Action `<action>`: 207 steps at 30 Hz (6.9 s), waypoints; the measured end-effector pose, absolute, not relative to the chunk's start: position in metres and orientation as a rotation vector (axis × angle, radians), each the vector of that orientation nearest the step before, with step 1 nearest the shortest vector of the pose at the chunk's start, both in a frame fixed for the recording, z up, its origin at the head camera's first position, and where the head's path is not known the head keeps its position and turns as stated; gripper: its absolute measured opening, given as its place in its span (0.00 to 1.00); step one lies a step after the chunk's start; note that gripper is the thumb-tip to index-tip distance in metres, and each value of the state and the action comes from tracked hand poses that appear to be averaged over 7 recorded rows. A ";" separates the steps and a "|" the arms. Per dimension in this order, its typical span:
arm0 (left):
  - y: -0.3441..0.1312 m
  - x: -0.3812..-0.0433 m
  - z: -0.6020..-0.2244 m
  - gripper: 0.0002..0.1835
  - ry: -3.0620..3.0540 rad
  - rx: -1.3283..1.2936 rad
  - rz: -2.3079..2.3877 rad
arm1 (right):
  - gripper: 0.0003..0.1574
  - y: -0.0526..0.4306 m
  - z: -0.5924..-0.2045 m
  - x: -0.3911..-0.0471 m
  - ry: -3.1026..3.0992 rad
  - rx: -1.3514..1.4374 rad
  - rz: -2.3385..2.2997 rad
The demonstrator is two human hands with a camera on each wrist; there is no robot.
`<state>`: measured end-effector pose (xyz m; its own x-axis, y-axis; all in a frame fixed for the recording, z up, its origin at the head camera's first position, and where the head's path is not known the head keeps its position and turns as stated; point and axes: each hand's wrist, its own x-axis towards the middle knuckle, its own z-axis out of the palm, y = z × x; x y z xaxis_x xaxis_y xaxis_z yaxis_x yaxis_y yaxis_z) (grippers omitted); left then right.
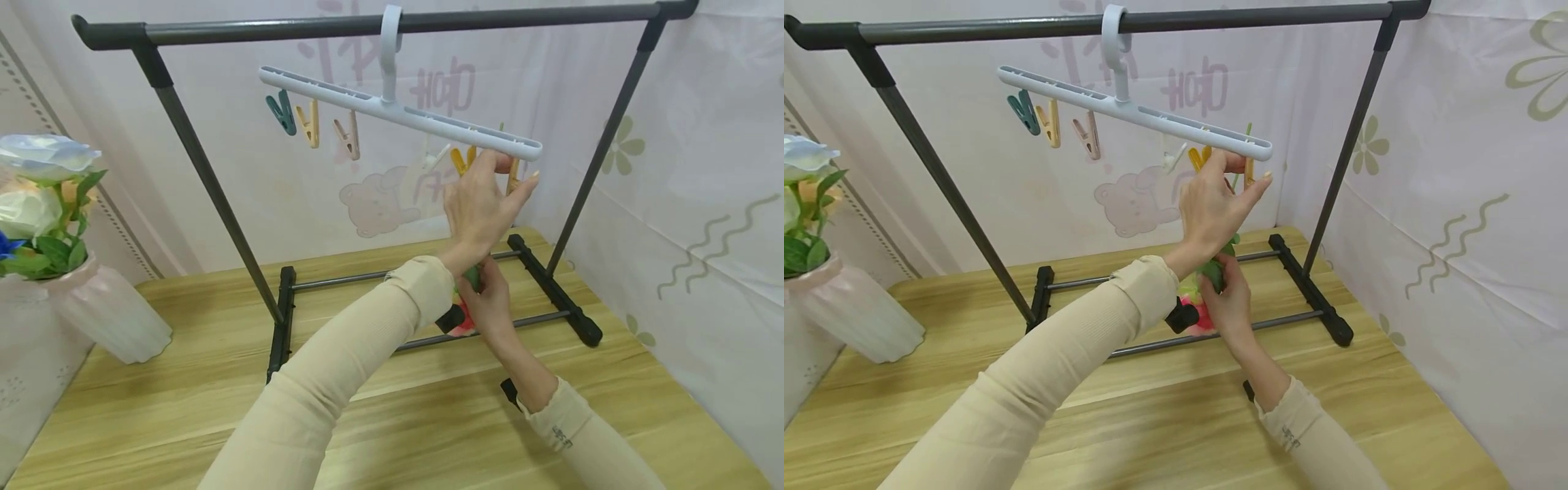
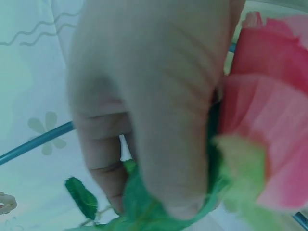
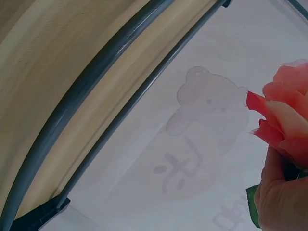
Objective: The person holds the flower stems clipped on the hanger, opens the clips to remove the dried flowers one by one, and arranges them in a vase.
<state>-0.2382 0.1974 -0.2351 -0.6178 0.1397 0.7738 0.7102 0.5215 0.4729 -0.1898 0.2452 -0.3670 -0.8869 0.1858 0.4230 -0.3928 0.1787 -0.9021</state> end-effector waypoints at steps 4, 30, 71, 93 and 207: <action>0.197 -0.236 -0.231 0.20 -2.086 -0.681 -1.064 | 0.22 0.249 -0.368 -0.187 -2.089 0.172 1.739; 0.065 -0.242 -0.311 0.13 -2.192 -1.229 -0.254 | 0.21 0.289 -0.370 -0.155 -2.499 0.577 1.353; -0.090 -0.167 -0.349 0.14 -1.979 -0.853 -0.786 | 0.28 0.199 -0.305 -0.131 -1.791 1.247 1.853; -0.141 -0.160 -0.342 0.08 -1.834 -0.491 -1.189 | 0.34 0.127 -0.301 -0.146 -1.744 1.376 2.063; -0.248 -0.201 -0.324 0.11 -1.791 0.254 -0.895 | 0.42 -0.150 -0.355 -0.274 -2.359 1.094 1.849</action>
